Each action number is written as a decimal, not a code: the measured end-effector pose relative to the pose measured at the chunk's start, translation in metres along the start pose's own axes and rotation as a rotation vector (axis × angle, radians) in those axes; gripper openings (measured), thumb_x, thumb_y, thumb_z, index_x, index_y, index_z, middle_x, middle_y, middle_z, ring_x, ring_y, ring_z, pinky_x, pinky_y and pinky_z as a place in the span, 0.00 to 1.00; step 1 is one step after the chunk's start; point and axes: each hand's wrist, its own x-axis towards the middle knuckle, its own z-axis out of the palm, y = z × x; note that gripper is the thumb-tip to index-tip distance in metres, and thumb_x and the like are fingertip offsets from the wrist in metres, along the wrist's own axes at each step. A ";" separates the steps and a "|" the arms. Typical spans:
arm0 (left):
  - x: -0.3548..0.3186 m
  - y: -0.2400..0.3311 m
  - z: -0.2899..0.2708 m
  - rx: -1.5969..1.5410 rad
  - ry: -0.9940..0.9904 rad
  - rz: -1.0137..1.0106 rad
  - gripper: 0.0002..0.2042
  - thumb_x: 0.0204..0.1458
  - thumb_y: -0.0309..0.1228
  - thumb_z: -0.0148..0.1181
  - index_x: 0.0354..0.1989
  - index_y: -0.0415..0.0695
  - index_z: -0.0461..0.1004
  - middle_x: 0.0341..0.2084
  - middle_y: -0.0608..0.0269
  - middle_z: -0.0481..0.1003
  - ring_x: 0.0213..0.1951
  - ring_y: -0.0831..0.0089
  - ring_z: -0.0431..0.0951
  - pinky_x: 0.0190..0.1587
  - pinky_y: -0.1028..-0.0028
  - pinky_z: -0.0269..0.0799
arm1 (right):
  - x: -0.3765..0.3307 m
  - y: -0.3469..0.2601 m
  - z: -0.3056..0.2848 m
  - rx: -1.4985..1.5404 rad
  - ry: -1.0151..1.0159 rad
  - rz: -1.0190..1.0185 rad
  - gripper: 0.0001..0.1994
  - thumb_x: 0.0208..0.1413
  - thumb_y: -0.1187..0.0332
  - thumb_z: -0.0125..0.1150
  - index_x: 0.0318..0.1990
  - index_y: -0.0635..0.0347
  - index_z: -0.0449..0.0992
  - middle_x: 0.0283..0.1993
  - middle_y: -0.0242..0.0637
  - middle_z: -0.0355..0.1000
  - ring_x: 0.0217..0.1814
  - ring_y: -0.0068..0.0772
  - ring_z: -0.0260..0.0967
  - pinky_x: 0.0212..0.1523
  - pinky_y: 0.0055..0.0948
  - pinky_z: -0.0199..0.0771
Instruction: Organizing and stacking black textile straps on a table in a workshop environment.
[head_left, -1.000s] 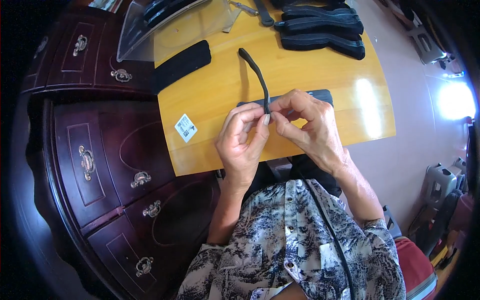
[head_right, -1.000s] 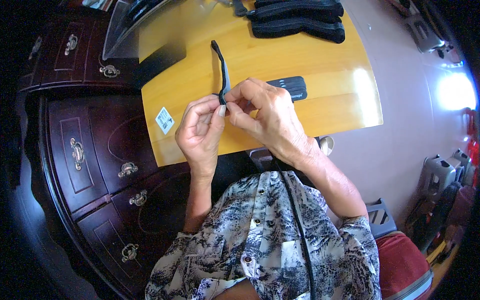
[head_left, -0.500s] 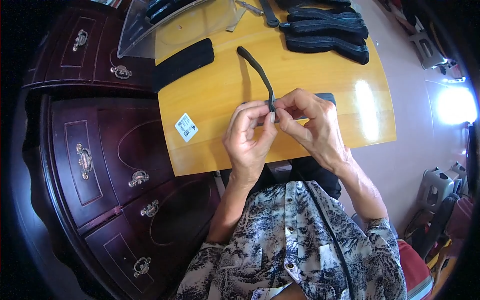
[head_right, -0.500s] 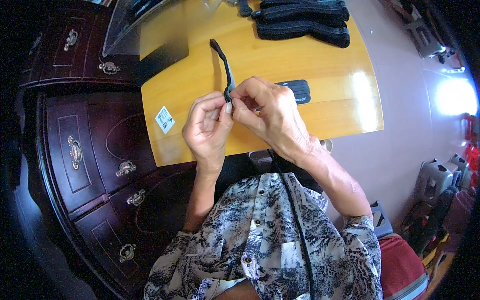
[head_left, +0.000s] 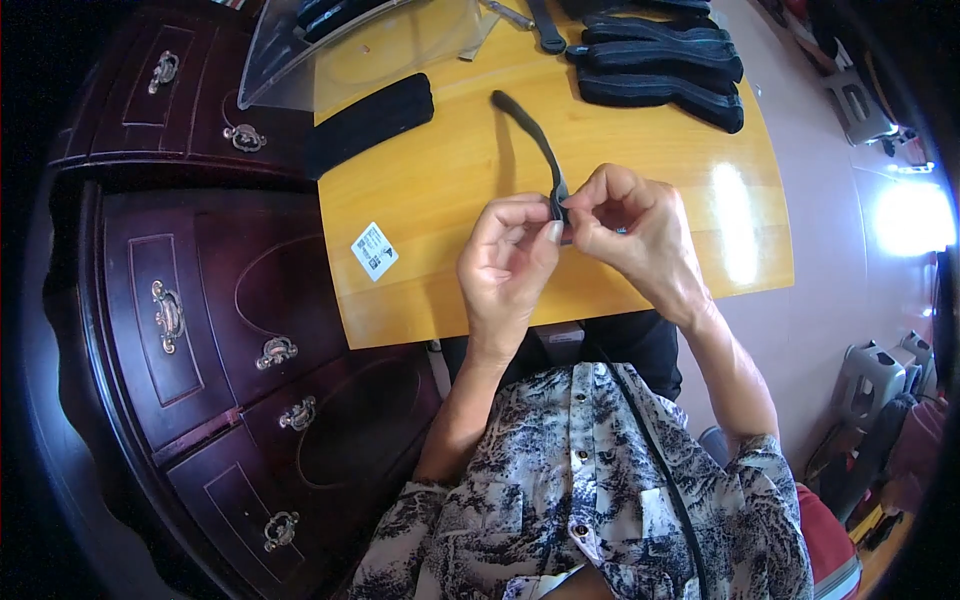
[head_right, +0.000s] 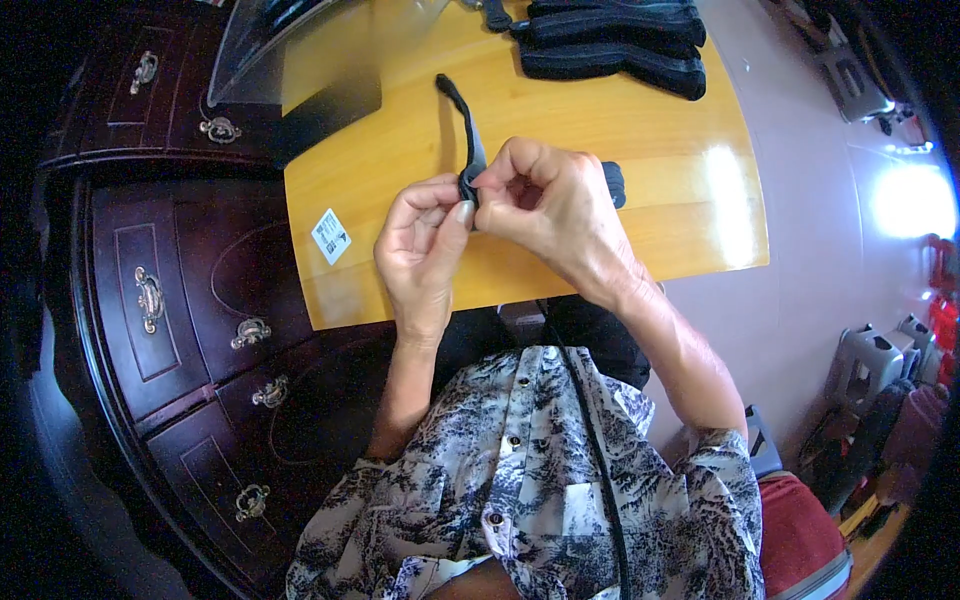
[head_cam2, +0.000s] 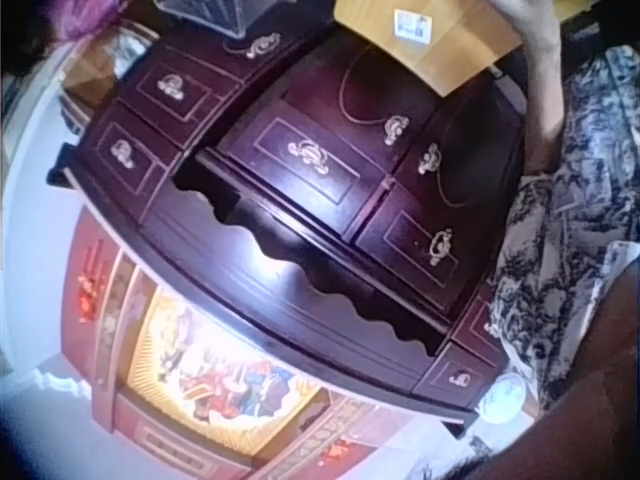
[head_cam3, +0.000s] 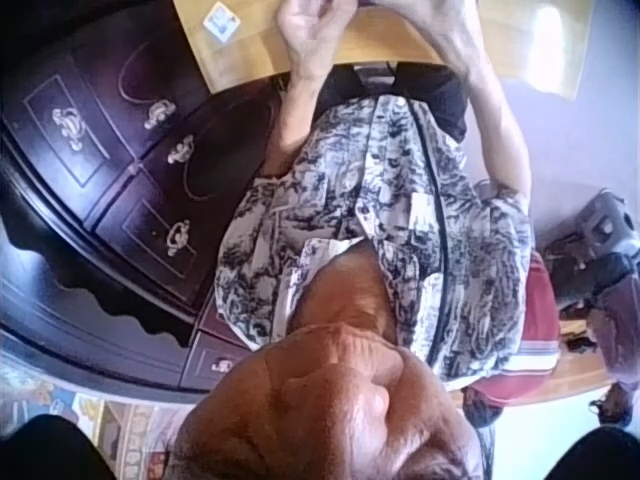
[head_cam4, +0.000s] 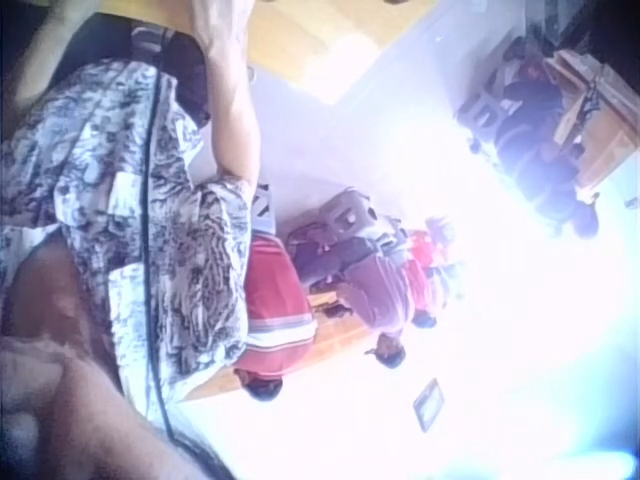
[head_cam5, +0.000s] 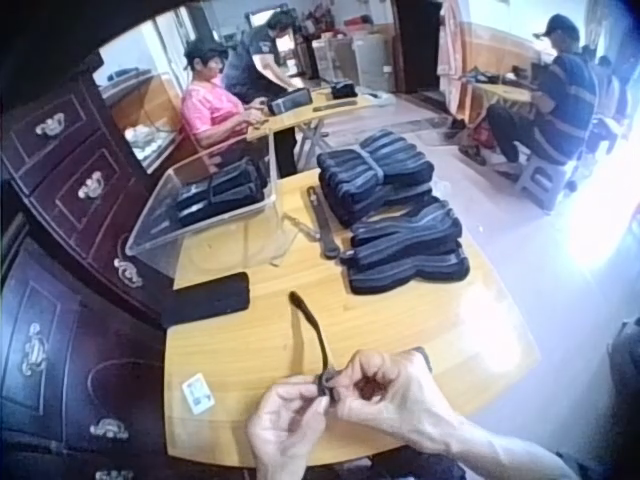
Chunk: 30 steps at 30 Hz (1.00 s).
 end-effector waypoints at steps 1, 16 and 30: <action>0.001 0.002 -0.002 0.000 0.000 0.002 0.07 0.53 0.17 0.58 0.40 0.33 0.70 0.41 0.59 0.72 0.42 0.78 0.74 0.44 0.80 0.71 | -0.002 -0.007 0.000 0.000 -0.001 -0.002 0.08 0.49 0.72 0.64 0.27 0.67 0.72 0.21 0.34 0.71 0.23 0.15 0.66 0.25 0.20 0.68; -0.002 0.003 -0.008 -0.018 -0.012 -0.004 0.06 0.57 0.22 0.56 0.40 0.35 0.69 0.37 0.61 0.74 0.36 0.79 0.75 0.43 0.79 0.71 | 0.011 -0.008 -0.004 0.039 -0.189 0.001 0.09 0.45 0.69 0.67 0.27 0.63 0.73 0.21 0.30 0.70 0.23 0.21 0.67 0.27 0.21 0.69; 0.009 0.016 -0.010 -0.061 0.045 -0.011 0.08 0.61 0.29 0.53 0.42 0.36 0.69 0.38 0.59 0.74 0.40 0.75 0.75 0.48 0.73 0.71 | 0.008 -0.012 0.013 0.000 -0.076 -0.318 0.13 0.50 0.69 0.67 0.44 0.57 0.81 0.45 0.37 0.71 0.45 0.30 0.71 0.45 0.26 0.73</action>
